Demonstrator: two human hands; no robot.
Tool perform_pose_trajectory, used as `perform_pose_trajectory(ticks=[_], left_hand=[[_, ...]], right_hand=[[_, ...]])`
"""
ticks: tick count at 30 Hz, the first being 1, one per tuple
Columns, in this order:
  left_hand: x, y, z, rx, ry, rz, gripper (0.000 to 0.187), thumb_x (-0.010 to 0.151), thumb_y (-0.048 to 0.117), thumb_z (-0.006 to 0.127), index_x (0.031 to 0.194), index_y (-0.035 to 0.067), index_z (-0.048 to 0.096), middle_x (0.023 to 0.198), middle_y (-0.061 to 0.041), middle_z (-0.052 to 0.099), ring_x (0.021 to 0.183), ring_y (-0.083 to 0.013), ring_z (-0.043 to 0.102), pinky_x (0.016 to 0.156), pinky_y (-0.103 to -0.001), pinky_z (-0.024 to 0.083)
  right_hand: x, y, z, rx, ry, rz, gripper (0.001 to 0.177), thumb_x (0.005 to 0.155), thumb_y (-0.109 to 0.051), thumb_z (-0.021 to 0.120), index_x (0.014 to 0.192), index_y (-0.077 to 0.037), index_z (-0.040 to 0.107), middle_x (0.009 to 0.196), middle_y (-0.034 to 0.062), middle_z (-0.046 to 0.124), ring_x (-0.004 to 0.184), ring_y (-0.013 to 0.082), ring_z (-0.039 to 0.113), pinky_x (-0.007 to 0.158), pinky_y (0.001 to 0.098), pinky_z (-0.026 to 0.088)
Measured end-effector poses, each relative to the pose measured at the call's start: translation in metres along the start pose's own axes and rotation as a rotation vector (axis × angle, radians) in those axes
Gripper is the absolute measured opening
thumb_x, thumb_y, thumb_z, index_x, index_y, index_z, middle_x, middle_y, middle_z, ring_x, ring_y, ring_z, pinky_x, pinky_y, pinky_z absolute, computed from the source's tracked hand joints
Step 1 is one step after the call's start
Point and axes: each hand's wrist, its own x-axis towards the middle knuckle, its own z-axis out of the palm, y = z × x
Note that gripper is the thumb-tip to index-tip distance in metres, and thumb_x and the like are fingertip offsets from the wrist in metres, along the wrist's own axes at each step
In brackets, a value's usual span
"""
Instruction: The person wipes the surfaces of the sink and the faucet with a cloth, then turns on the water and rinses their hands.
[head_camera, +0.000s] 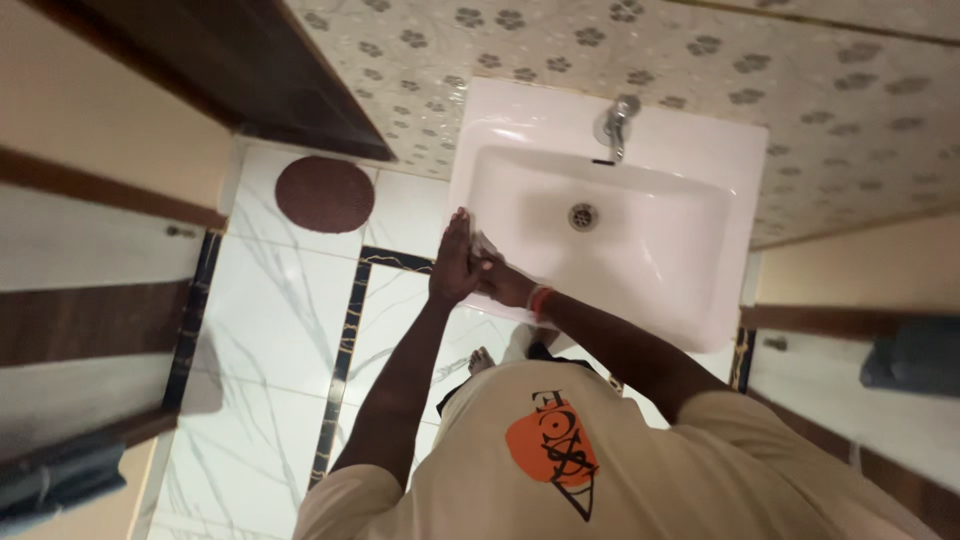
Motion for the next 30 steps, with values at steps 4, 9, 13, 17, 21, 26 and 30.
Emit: perform_pose_trajectory(ticks=[4, 9, 13, 17, 21, 26, 30], left_hand=[[0.000, 0.003, 0.006, 0.184, -0.005, -0.135, 0.092, 0.098, 0.048, 0.060, 0.165, -0.001, 0.019, 0.173, -0.023, 0.019, 0.162, -0.0386, 0.015, 0.131, -0.051, 0.014], [0.001, 0.005, 0.008, 0.289, 0.035, -0.170, 0.091, 0.101, 0.053, 0.054, 0.163, -0.002, 0.017, 0.171, -0.026, 0.016, 0.160, -0.0392, 0.014, 0.129, -0.052, 0.014], [-0.002, 0.011, 0.012, 0.381, 0.036, -0.192, 0.091, 0.103, 0.057, 0.050, 0.164, -0.002, 0.017, 0.171, -0.026, 0.015, 0.160, -0.0404, 0.015, 0.130, -0.051, 0.016], [0.004, 0.013, 0.003, 0.417, 0.029, -0.180, 0.091, 0.102, 0.058, 0.049, 0.163, -0.002, 0.020, 0.170, -0.026, 0.017, 0.159, -0.0395, 0.018, 0.128, -0.051, 0.018], [-0.001, 0.010, 0.013, 0.372, 0.055, -0.179, 0.086, 0.108, 0.058, 0.046, 0.166, -0.001, 0.022, 0.173, -0.025, 0.020, 0.162, -0.0380, 0.021, 0.132, -0.049, 0.021], [0.011, 0.006, 0.008, 0.368, 0.044, -0.132, 0.087, 0.103, 0.057, 0.048, 0.162, -0.002, 0.024, 0.169, -0.026, 0.020, 0.158, -0.0403, 0.020, 0.126, -0.053, 0.019], [0.008, 0.004, 0.008, 0.276, -0.052, -0.176, 0.088, 0.104, 0.056, 0.047, 0.163, -0.004, 0.023, 0.170, -0.028, 0.016, 0.158, -0.0421, 0.017, 0.127, -0.053, 0.018]], right_hand=[[0.036, -0.002, -0.014, -0.225, 0.067, -0.091, 0.061, 0.101, -0.010, 0.050, 0.159, -0.001, 0.034, 0.171, 0.0275, 0.019, 0.160, 0.0411, 0.020, 0.130, 0.0514, 0.019], [0.096, 0.027, -0.048, -0.546, -0.113, -0.065, 0.056, 0.089, -0.013, 0.062, 0.140, 0.006, 0.051, 0.158, 0.0321, 0.036, 0.149, 0.0477, 0.031, 0.125, 0.0599, 0.022], [0.134, 0.086, -0.120, -0.548, 0.487, -0.139, 0.062, 0.078, 0.015, 0.054, 0.137, 0.000, 0.062, 0.153, 0.0291, 0.049, 0.146, 0.0500, 0.039, 0.113, 0.0556, 0.039], [0.136, 0.121, -0.180, -0.726, 0.527, -0.114, 0.050, 0.088, 0.008, 0.056, 0.137, -0.003, 0.061, 0.147, 0.0232, 0.056, 0.140, 0.0430, 0.049, 0.115, 0.0560, 0.040], [0.100, 0.130, -0.241, -1.007, 0.519, -0.030, 0.058, 0.083, 0.006, 0.053, 0.140, 0.001, 0.062, 0.146, 0.0263, 0.059, 0.136, 0.0419, 0.056, 0.120, 0.0482, 0.042], [0.082, 0.083, -0.281, -0.492, 0.707, 0.329, 0.032, 0.094, -0.006, 0.059, 0.125, -0.001, 0.068, 0.123, 0.0256, 0.068, 0.115, 0.0425, 0.065, 0.104, 0.0455, 0.049], [0.060, 0.020, -0.277, -0.340, 0.915, 0.167, 0.047, 0.095, 0.009, 0.050, 0.139, -0.002, 0.062, 0.142, 0.0192, 0.063, 0.131, 0.0370, 0.061, 0.113, 0.0424, 0.050]])
